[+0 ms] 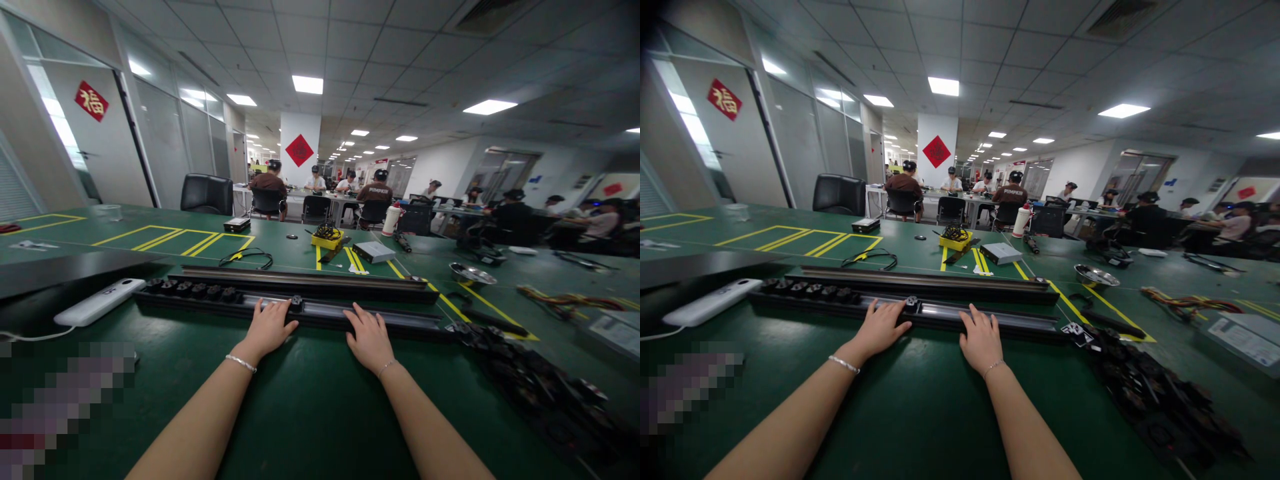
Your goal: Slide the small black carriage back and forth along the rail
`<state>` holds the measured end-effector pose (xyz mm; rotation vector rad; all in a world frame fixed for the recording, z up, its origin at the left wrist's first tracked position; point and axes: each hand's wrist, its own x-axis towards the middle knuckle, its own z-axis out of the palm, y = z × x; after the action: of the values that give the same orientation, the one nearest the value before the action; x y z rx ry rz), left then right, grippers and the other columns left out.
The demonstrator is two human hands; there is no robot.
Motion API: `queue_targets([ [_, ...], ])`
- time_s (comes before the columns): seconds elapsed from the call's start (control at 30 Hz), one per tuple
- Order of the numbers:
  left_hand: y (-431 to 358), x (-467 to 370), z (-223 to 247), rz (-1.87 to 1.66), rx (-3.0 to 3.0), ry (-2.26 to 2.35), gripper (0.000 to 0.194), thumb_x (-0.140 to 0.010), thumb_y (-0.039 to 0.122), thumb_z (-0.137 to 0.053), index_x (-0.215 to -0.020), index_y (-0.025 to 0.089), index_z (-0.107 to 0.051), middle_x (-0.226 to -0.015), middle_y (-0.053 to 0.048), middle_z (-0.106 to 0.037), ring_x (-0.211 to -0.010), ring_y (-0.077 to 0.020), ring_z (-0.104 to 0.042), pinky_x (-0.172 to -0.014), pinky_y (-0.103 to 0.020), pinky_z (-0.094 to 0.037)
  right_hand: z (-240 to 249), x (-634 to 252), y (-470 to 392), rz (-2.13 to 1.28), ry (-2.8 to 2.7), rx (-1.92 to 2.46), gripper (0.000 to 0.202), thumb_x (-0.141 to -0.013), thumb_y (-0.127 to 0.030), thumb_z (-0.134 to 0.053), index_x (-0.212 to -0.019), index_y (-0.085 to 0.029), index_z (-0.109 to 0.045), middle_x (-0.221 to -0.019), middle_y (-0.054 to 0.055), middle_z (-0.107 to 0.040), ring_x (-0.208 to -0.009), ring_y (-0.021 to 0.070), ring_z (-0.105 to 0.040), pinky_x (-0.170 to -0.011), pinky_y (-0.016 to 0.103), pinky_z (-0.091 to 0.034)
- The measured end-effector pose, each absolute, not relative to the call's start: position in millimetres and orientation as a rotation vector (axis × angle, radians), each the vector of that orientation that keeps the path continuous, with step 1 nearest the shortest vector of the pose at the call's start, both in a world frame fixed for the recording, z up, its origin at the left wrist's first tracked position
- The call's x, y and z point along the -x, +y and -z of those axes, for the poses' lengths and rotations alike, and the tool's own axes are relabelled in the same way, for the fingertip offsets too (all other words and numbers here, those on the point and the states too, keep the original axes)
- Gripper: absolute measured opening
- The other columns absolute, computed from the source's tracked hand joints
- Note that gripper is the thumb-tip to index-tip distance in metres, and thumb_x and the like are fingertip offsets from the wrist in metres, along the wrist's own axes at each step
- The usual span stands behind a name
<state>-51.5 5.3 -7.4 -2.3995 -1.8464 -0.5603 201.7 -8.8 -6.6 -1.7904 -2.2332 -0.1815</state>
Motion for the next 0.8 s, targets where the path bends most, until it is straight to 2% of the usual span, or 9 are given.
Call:
queue_targets([
  [0.8,8.7,53.5,8.3,0.514,2.373,-1.849,0.048,-0.083,0.049,-0.036,-0.126,0.031,-0.042,-0.119,-0.003,-0.058,-0.113,-0.0225,-0.048,-0.104,-0.051,-0.013,10.1,-202.2,-8.5,0.225,-2.217,1.772,0.049,-0.076,-0.024,-0.045,-0.124,-0.028,-0.045,-0.139,0.004,-0.036,-0.12,0.0211,-0.037,-0.103,0.045,-0.014],
])
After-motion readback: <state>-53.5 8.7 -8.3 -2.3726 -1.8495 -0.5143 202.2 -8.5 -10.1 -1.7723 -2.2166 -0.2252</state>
